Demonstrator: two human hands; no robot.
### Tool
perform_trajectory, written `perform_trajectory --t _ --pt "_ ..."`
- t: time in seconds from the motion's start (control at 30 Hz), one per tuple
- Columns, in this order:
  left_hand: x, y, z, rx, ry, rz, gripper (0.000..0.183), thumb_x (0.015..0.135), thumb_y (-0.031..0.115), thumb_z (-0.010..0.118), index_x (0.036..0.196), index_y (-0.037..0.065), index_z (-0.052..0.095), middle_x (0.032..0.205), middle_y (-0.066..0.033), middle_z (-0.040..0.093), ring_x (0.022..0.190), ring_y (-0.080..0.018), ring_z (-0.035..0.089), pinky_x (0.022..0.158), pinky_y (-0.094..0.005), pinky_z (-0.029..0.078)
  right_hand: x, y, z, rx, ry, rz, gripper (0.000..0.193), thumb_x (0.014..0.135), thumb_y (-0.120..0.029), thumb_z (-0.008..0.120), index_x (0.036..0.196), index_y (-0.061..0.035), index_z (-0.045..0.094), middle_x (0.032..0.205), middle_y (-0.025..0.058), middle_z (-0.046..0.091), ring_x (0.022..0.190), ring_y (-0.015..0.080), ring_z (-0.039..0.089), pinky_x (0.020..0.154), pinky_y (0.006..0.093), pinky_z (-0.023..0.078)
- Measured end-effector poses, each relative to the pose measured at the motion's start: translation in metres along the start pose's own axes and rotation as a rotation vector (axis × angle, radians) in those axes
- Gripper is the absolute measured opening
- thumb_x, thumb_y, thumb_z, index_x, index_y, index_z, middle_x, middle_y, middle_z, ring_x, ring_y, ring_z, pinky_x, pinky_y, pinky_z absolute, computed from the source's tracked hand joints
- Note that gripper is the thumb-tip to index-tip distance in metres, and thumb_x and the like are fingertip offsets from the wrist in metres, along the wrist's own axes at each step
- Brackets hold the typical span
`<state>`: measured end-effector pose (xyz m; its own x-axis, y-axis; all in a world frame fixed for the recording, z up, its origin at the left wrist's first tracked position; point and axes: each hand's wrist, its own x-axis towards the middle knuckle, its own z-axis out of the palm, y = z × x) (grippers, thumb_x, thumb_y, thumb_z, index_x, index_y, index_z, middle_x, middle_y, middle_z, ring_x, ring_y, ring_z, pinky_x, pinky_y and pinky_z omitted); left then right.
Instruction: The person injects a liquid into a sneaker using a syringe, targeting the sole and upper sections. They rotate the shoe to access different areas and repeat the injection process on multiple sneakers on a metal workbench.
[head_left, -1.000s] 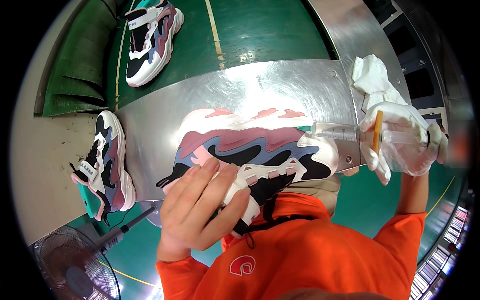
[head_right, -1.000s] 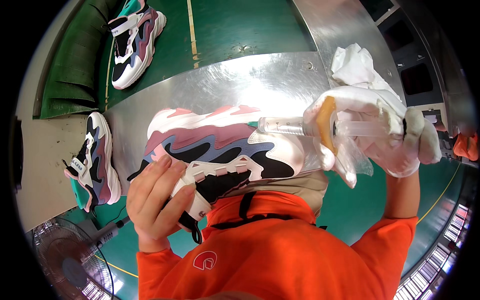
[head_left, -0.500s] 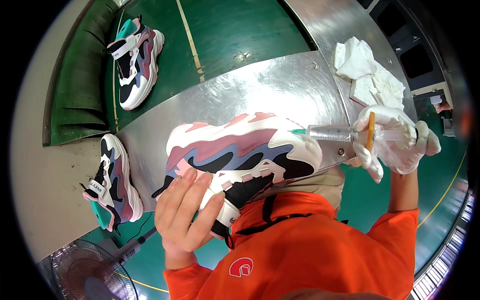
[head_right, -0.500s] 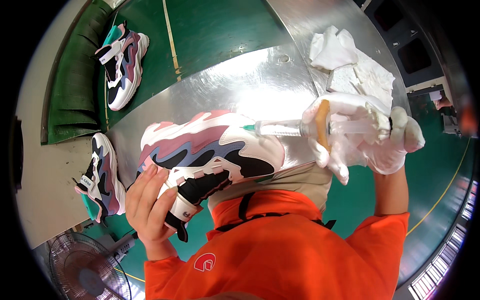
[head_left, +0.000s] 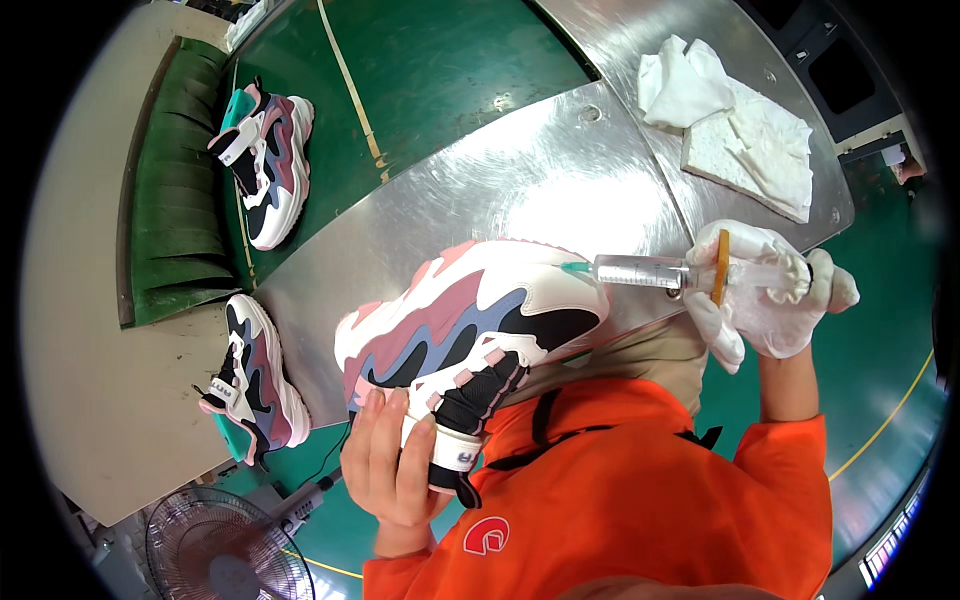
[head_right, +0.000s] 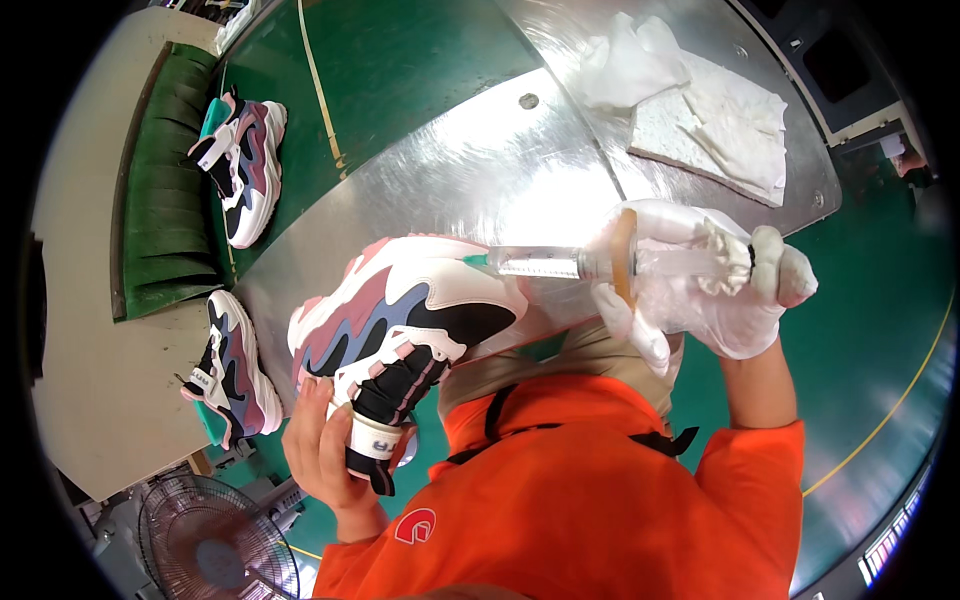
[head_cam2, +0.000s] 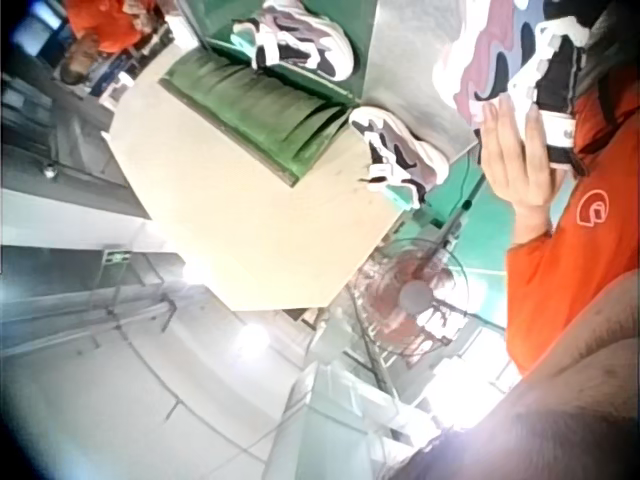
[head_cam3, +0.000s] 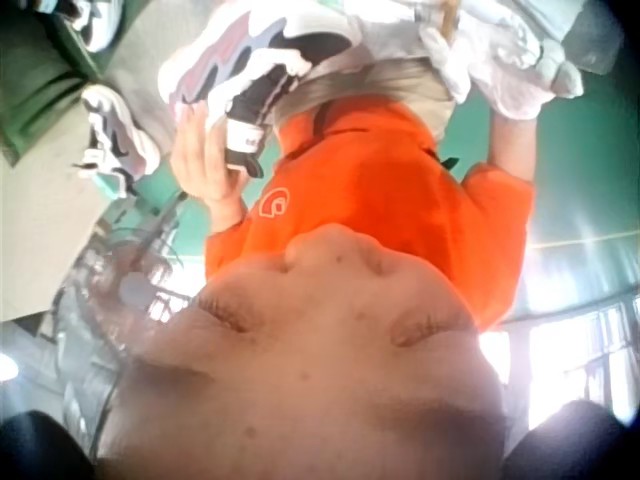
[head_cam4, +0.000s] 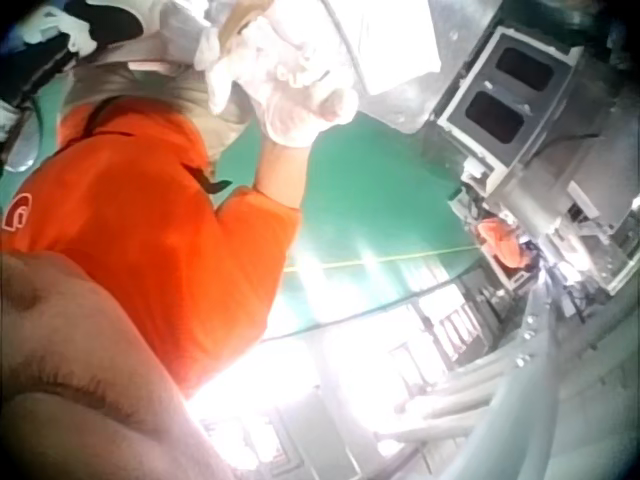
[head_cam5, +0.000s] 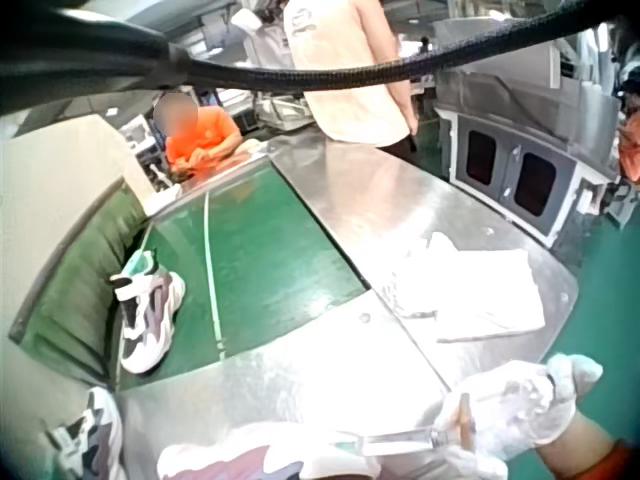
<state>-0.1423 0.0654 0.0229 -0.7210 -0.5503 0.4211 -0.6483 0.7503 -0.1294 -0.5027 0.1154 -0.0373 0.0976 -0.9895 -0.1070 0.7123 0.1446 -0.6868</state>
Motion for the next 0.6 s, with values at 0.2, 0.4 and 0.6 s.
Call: perform_trajectory --t 0.2,0.4,0.6 --pt "-0.005 0.024 0.004 0.073 0.069 -0.04 0.032 0.087 0.028 0.069 0.11 0.008 0.059 0.114 -0.0176 0.067 0.104 -0.0359 0.066 0.085 -0.0393 0.052 -0.008 0.028 -0.003 0.197 -0.128 -0.226 0.086 0.065 -0.06 0.065 0.113 0.0091 0.049 0.075 0.0082 0.056 0.048 0.0163 0.045 0.05 0.0232 0.042" --pt "-0.006 0.032 0.007 0.12 0.092 -0.038 0.038 0.084 0.031 0.074 0.109 0.007 0.058 0.115 -0.0177 0.066 0.104 -0.0362 0.066 0.085 -0.0392 0.052 -0.022 0.043 0.001 0.286 -0.079 -0.273 0.092 0.062 -0.061 0.067 0.116 0.01 0.047 0.08 0.0113 0.056 0.049 0.0188 0.048 0.051 0.0242 0.043" --pt "-0.006 0.035 0.008 0.145 0.093 -0.033 0.045 0.082 0.037 0.077 0.109 0.006 0.058 0.115 -0.0172 0.067 0.103 -0.036 0.066 0.084 -0.0388 0.052 -0.034 0.056 0.007 0.351 -0.037 -0.313 0.098 0.058 -0.062 0.07 0.119 0.011 0.046 0.085 0.0144 0.056 0.05 0.0214 0.05 0.051 0.0252 0.045"
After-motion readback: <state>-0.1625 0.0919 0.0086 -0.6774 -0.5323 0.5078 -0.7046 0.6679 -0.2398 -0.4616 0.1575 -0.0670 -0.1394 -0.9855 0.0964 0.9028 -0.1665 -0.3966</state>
